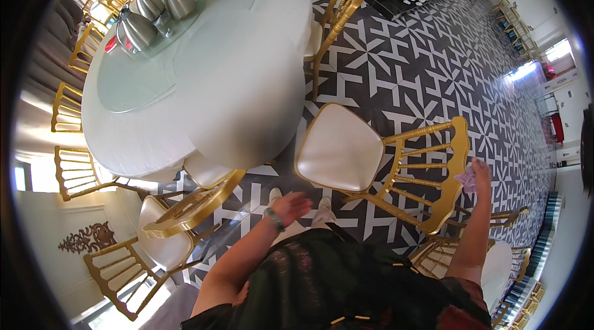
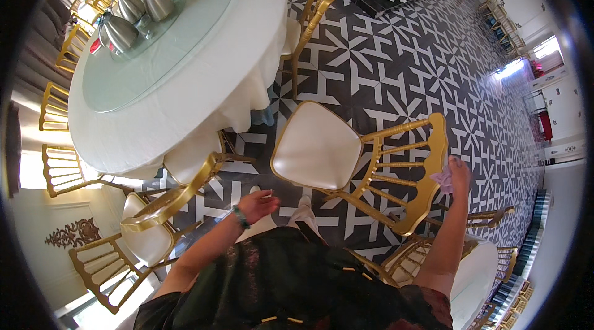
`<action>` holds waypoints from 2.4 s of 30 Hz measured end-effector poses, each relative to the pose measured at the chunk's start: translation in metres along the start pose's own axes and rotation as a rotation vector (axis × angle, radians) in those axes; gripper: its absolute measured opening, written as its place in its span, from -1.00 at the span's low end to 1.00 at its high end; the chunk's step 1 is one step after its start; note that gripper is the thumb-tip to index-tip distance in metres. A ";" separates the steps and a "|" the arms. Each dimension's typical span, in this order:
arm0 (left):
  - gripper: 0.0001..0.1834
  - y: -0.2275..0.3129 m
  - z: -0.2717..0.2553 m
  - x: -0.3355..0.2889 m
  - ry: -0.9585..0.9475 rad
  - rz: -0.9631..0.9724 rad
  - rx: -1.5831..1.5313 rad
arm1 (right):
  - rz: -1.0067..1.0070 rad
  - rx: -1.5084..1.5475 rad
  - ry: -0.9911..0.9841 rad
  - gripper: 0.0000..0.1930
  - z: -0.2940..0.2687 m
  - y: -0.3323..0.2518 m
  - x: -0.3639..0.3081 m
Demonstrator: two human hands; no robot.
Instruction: The person wipes the seat cushion, frame, and legs of a gold-colored chair using a purple cloth, then moves to another chair and continues cleaning the backrest.
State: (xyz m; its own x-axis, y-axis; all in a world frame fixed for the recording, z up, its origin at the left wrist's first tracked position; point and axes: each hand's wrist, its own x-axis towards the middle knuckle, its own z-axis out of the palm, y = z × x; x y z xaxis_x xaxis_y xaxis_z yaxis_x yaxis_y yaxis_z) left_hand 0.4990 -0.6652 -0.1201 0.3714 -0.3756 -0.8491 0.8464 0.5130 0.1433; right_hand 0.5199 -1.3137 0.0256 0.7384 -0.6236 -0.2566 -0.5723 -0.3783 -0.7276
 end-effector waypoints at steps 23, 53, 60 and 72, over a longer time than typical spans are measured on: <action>-0.13 -0.164 0.144 0.167 -0.112 -0.483 0.472 | 0.043 -0.118 -0.358 -0.72 0.043 -0.059 0.011; -0.85 -0.100 0.165 0.131 -0.128 -0.165 -0.172 | -0.115 -0.026 -0.431 -0.68 0.149 -0.187 -0.020; -0.89 -0.031 0.117 0.101 -0.088 -0.001 -0.400 | -0.141 0.143 -0.420 -0.70 0.209 -0.245 -0.083; -0.84 0.052 0.090 0.077 -0.173 0.121 -0.675 | -0.073 0.417 -0.664 -0.66 0.276 -0.322 -0.074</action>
State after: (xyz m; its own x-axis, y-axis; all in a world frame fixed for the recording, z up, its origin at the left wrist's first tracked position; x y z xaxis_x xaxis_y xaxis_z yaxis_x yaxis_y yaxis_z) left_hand 0.6056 -0.7371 -0.1321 0.5506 -0.3738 -0.7464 0.3942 0.9046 -0.1623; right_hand 0.7479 -0.9576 0.1031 0.9029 -0.0183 -0.4295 -0.4299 -0.0327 -0.9023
